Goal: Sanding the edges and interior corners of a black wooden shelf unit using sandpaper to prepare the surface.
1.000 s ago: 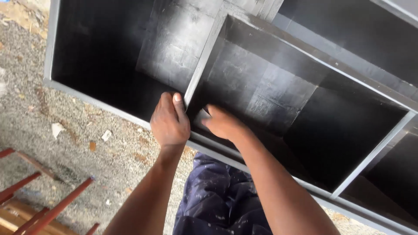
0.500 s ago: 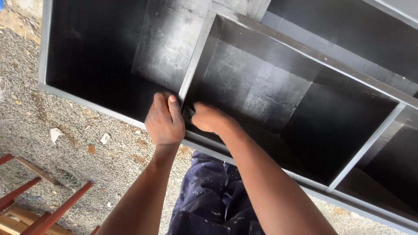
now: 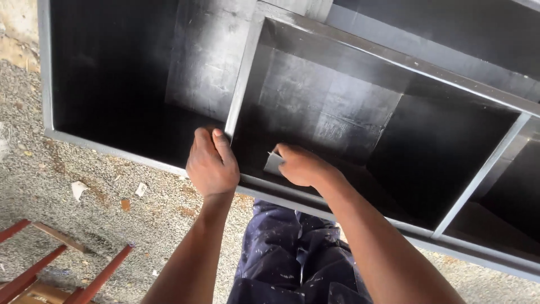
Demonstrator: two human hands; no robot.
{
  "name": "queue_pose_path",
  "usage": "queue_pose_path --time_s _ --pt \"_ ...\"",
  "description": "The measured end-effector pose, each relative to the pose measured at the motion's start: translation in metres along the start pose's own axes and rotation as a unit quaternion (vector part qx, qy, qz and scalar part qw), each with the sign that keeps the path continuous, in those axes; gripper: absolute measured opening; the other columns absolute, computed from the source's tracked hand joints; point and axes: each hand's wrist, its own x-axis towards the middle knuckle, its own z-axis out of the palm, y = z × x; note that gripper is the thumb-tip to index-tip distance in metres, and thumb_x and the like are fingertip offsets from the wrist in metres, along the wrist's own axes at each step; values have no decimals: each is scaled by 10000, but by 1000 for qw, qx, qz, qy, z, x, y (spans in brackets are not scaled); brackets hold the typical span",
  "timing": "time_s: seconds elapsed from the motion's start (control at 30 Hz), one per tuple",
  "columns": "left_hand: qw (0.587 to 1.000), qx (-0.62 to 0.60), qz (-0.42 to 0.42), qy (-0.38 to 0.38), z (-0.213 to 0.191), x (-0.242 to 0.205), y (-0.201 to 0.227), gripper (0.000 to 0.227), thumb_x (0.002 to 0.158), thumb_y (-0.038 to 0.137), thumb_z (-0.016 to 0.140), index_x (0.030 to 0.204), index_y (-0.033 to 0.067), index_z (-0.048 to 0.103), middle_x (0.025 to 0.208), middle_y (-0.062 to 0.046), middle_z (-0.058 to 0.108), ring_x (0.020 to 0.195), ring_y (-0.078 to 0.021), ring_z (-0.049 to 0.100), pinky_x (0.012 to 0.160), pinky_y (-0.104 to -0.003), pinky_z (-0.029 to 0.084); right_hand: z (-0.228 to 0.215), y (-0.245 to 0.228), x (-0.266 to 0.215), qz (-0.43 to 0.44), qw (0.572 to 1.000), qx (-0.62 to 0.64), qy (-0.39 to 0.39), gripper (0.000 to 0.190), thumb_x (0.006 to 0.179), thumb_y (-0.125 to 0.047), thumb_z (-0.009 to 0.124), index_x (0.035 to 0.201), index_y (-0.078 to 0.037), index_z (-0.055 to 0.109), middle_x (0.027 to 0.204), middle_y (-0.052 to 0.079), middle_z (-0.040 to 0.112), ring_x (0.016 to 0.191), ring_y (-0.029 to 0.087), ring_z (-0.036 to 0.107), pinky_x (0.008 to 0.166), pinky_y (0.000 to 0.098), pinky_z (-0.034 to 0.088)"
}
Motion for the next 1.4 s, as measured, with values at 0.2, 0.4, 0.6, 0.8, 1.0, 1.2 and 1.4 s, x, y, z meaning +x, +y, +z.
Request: queue_pose_path --time_s 0.2,0.4,0.6,0.8,1.0,1.2,1.4 --pt "1000 8 4 13 6 2 -5 313 1126 370 332 1077 146 546 776 -118 573 776 -401 667 701 -507 539 36 -32 78 -78 994 -9 71 594 943 -68 383 1527 32 356 1432 235 564 1359 352 552 1083 512 494" --pt "1000 -12 -1 -8 2 0 -5 294 1125 366 342 1061 164 546 758 -100 562 755 -390 662 688 -503 531 7 78 -2 10 998 -43 45 563 902 -19 402 1451 66 493 1425 354 558 1356 523 506 1141 613 404" --pt "999 7 9 32 5 1 -1 283 1138 350 383 1070 147 568 777 -117 606 757 -397 676 691 -517 540 33 33 35 -67 993 11 100 477 877 -57 467 1338 -65 588 1287 233 671 1276 407 612 1063 523 487" --pt "990 -9 130 57 -11 -2 4 149 1120 206 449 1157 135 574 985 -36 551 961 -320 609 859 -428 466 45 166 -1 -22 992 -2 126 516 891 -60 517 1407 -41 528 1439 311 551 1369 448 514 1115 519 436" --pt "969 22 238 56 0 -35 21 111 976 109 654 1069 169 644 1085 -4 514 1164 -312 471 1018 -421 377 -9 150 -60 175 980 93 7 510 977 -471 569 1462 -316 589 1587 38 513 1479 260 460 1217 441 377" --pt "947 -73 304 -70 0 -32 16 133 917 41 633 1016 89 706 988 -97 649 941 -356 652 830 -439 513 15 225 -41 260 963 -16 69 560 1019 -654 390 1454 -369 594 1396 12 693 1292 247 659 1061 393 514" --pt "984 62 103 -131 22 -41 29 270 1094 324 450 1157 204 684 705 -71 696 654 -333 719 641 -469 555 57 85 53 -14 982 -77 174 459 1043 -495 420 1110 -174 742 914 74 777 931 271 749 822 379 567"
